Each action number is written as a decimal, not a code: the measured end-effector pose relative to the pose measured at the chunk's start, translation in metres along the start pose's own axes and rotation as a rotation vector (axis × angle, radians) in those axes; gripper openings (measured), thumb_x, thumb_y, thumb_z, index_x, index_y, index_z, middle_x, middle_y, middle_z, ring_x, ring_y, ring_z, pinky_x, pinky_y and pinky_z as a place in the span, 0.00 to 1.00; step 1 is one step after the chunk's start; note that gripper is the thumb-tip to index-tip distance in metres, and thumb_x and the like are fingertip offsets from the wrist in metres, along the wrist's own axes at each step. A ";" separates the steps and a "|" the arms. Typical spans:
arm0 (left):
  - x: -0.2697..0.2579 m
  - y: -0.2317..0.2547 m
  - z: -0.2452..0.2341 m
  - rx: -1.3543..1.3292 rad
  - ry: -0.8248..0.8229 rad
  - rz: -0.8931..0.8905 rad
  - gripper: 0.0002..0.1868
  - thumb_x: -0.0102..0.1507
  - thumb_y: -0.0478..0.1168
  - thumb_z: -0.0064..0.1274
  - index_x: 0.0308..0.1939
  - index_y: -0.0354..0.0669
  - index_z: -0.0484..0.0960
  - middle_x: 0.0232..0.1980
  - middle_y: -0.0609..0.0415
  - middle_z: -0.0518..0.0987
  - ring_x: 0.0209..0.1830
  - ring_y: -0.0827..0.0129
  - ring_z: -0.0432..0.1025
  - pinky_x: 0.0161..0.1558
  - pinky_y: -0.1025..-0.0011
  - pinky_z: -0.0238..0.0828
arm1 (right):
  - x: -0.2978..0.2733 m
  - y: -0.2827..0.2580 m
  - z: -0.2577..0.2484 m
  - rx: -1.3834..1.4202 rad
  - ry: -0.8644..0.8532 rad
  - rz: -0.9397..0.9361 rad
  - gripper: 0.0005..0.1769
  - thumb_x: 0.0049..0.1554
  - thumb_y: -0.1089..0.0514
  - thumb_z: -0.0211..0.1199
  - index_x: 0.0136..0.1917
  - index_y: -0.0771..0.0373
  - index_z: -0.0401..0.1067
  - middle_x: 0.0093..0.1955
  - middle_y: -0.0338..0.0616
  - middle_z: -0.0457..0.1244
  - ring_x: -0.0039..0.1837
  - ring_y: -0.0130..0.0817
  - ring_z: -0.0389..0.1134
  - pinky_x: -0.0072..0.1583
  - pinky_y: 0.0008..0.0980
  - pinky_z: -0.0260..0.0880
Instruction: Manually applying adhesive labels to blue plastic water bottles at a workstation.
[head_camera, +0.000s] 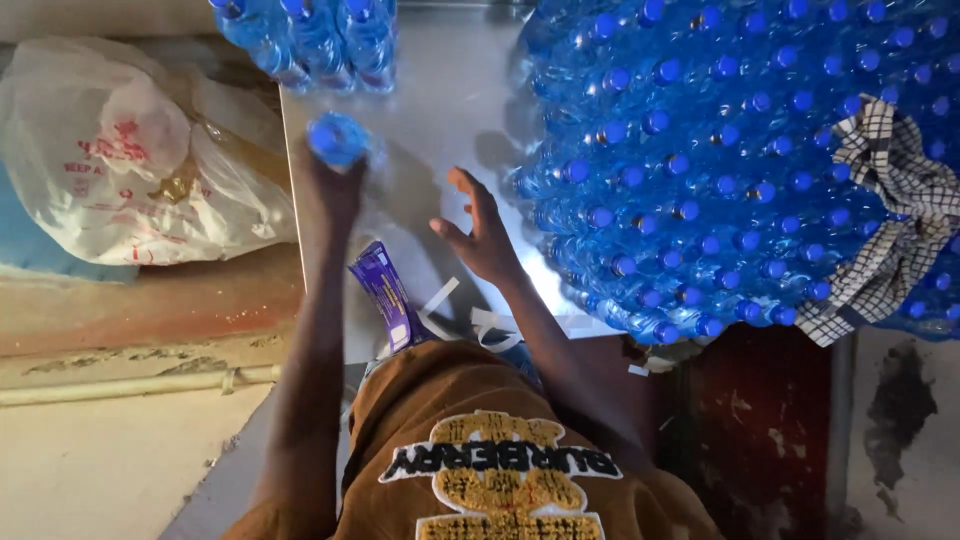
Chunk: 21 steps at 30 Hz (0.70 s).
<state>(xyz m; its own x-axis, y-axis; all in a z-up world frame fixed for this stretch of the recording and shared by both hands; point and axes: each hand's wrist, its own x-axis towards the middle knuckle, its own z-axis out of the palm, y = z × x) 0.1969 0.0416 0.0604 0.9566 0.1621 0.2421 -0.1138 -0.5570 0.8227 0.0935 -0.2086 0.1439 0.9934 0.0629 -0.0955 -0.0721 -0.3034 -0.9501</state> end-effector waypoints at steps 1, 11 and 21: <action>0.009 -0.023 -0.003 0.012 0.052 -0.028 0.38 0.55 0.32 0.82 0.65 0.30 0.77 0.55 0.27 0.83 0.56 0.25 0.80 0.57 0.40 0.76 | -0.005 0.010 0.001 -0.006 -0.014 0.068 0.46 0.66 0.44 0.74 0.87 0.59 0.57 0.82 0.55 0.60 0.84 0.54 0.59 0.77 0.53 0.67; 0.082 -0.045 -0.041 -0.011 0.047 -0.138 0.28 0.60 0.35 0.70 0.63 0.47 0.77 0.49 0.52 0.91 0.34 0.67 0.80 0.30 0.63 0.75 | -0.043 0.060 0.032 -0.071 -0.198 0.420 0.40 0.64 0.43 0.65 0.84 0.55 0.59 0.79 0.47 0.64 0.75 0.45 0.68 0.66 0.44 0.72; 0.083 -0.125 -0.007 -0.016 0.065 -0.062 0.51 0.58 0.32 0.69 0.83 0.49 0.61 0.72 0.38 0.83 0.67 0.42 0.79 0.64 0.46 0.77 | -0.029 0.090 0.093 -0.194 -0.414 0.357 0.43 0.63 0.40 0.60 0.86 0.54 0.56 0.79 0.54 0.61 0.71 0.49 0.70 0.63 0.42 0.76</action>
<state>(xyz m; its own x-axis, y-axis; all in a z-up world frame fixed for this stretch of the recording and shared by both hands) 0.2890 0.1299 -0.0185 0.9425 0.2488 0.2232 -0.0598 -0.5315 0.8449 0.0499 -0.1490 0.0337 0.7902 0.2796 -0.5453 -0.3399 -0.5404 -0.7697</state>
